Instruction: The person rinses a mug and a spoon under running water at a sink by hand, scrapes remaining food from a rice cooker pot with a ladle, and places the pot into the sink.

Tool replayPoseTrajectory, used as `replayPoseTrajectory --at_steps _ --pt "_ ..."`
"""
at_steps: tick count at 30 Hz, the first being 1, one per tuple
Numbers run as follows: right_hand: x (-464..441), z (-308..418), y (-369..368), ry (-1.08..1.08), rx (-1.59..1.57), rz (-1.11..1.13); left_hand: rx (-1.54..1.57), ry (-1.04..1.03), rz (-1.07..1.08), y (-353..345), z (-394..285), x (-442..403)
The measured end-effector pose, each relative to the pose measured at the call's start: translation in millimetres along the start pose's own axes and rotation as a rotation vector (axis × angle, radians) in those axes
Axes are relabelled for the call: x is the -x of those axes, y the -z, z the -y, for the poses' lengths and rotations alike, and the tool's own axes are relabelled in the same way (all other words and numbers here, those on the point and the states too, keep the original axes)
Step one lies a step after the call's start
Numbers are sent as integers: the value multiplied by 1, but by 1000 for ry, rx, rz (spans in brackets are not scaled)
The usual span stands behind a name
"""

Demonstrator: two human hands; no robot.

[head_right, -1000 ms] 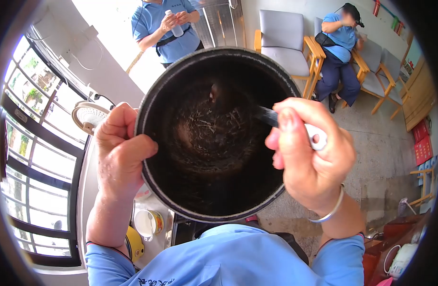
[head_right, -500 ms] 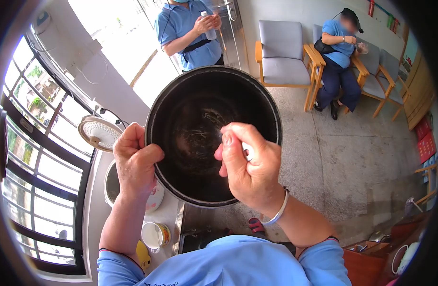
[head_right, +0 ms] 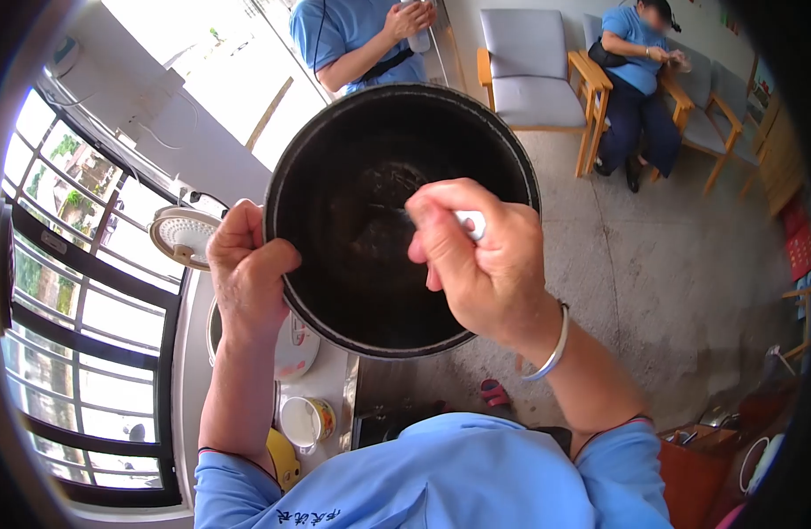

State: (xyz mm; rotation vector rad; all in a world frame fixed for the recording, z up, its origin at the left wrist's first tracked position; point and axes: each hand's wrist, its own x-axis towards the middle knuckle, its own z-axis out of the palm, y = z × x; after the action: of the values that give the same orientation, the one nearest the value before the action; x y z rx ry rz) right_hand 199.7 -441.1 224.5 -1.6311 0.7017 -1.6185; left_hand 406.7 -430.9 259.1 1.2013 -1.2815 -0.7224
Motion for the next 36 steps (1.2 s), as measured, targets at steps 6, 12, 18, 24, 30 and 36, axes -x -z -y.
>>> replayPoseTrajectory --at_steps 6,12,18,24,30,36 --pt "-8 6 27 76 100 339 -64 -83 -37 13 -7 0" --pt "-21 1 21 317 170 416 3 -49 -45 12 -16 0" --pt "-22 8 45 314 223 638 -3 11 -86 20 -13 -2" --pt "-23 2 40 376 234 568 -24 -29 -42 10 -16 -1" --pt "-33 24 69 351 290 655 -97 -36 -39 9 -22 0" --pt "-27 27 69 531 577 621 -119 -142 -15 1 -29 3"
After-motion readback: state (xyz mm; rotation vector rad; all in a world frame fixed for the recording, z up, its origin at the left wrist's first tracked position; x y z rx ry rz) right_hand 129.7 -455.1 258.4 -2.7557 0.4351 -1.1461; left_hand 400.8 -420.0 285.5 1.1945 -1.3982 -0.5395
